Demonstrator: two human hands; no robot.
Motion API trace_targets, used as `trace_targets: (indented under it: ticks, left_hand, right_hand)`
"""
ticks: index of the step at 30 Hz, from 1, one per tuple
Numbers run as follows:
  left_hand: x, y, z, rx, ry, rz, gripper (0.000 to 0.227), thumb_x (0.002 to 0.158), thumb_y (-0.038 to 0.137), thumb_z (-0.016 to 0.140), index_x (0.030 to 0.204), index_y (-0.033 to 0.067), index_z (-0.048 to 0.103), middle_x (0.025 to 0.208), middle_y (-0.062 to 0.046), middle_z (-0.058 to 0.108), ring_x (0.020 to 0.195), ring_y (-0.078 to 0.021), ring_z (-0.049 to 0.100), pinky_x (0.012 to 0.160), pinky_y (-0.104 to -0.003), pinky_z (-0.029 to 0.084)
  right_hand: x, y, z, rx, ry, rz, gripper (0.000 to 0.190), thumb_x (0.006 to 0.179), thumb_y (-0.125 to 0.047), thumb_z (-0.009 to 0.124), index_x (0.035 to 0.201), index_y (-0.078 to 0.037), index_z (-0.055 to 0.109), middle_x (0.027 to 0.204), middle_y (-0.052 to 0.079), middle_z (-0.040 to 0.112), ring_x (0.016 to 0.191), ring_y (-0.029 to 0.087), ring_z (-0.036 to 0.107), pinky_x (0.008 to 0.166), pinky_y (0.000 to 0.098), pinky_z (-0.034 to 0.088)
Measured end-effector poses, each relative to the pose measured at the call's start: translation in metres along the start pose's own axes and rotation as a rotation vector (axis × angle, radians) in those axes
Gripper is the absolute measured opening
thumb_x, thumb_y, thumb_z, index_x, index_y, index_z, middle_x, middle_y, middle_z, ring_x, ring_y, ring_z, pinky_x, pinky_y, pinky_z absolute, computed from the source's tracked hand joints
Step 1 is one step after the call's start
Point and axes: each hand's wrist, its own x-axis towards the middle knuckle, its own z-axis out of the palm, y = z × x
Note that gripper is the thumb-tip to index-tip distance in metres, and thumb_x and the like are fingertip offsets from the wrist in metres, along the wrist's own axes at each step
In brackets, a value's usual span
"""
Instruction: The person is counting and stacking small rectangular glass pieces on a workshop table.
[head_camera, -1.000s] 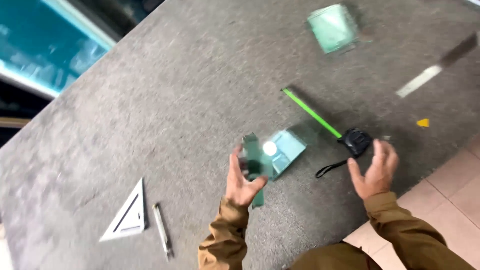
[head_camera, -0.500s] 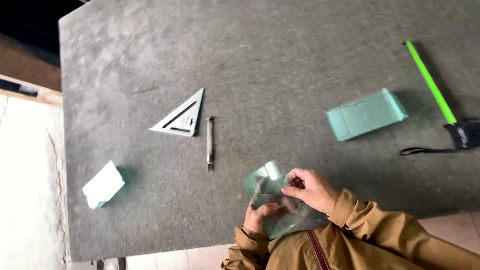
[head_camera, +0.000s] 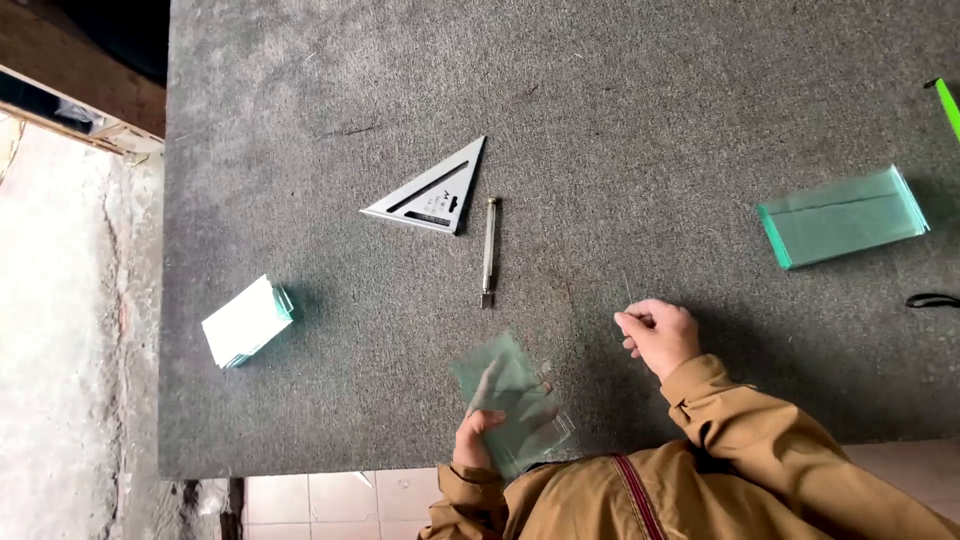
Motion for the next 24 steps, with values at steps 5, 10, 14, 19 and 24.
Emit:
trace_targets:
  ticks: [5, 10, 14, 19, 24]
  left_hand:
    - [0.005, 0.011, 0.029, 0.058, -0.07, 0.017, 0.121, 0.081, 0.019, 0.103, 0.172, -0.001, 0.026, 0.127, -0.028, 0.076, 0.134, -0.0522, 0.067, 0.117, -0.083, 0.047]
    - [0.021, -0.002, 0.033, 0.166, 0.052, -0.082, 0.095, 0.08, -0.006, 0.075, 0.169, 0.0071, 0.044, 0.121, -0.025, 0.079, 0.111, -0.0409, 0.077, 0.102, -0.068, 0.062]
    - [0.026, 0.001, 0.056, 0.271, 0.091, -0.129, 0.094, 0.08, 0.006, 0.082, 0.168, 0.0108, 0.05, 0.133, -0.034, 0.077, 0.119, -0.0487, 0.078, 0.106, -0.071, 0.064]
    - [0.022, 0.002, 0.032, 0.202, 0.153, -0.102, 0.096, 0.073, 0.008, 0.07, 0.167, 0.0128, 0.05, 0.137, -0.039, 0.073, 0.125, -0.053, 0.073, 0.107, -0.075, 0.06]
    - [0.04, -0.014, -0.084, -0.14, -0.196, -0.037, 0.099, 0.088, 0.001, 0.079, 0.175, 0.0109, 0.032, 0.149, -0.04, 0.063, 0.152, -0.0607, 0.05, 0.123, -0.089, 0.033]
  right_hand:
    - [-0.008, -0.001, -0.008, -1.023, 0.258, -0.549, 0.06, 0.085, -0.048, 0.09, 0.133, -0.02, 0.07, 0.121, 0.015, 0.072, 0.114, 0.04, 0.069, 0.095, 0.056, 0.056]
    - [-0.076, -0.062, 0.025, -0.532, -0.275, -0.286, 0.036, 0.092, -0.044, 0.078, 0.115, -0.017, 0.076, 0.104, 0.002, 0.082, 0.083, 0.015, 0.078, 0.07, 0.0334, 0.061]
    - [-0.076, -0.057, 0.016, -0.304, -0.424, -0.113, 0.014, 0.103, -0.016, 0.074, 0.094, -0.008, 0.083, 0.076, 0.003, 0.08, 0.06, 0.016, 0.072, 0.061, 0.032, 0.058]
    - [-0.044, -0.016, -0.008, 0.083, -0.123, 0.02, 0.016, 0.106, -0.011, 0.074, 0.099, 0.003, 0.079, 0.076, 0.014, 0.072, 0.062, 0.022, 0.066, 0.059, 0.035, 0.053]
    - [-0.007, -0.001, -0.001, -0.301, 0.077, -0.071, 0.02, 0.1, -0.027, 0.08, 0.101, -0.009, 0.086, 0.076, 0.007, 0.083, 0.059, 0.015, 0.076, 0.06, 0.0284, 0.057]
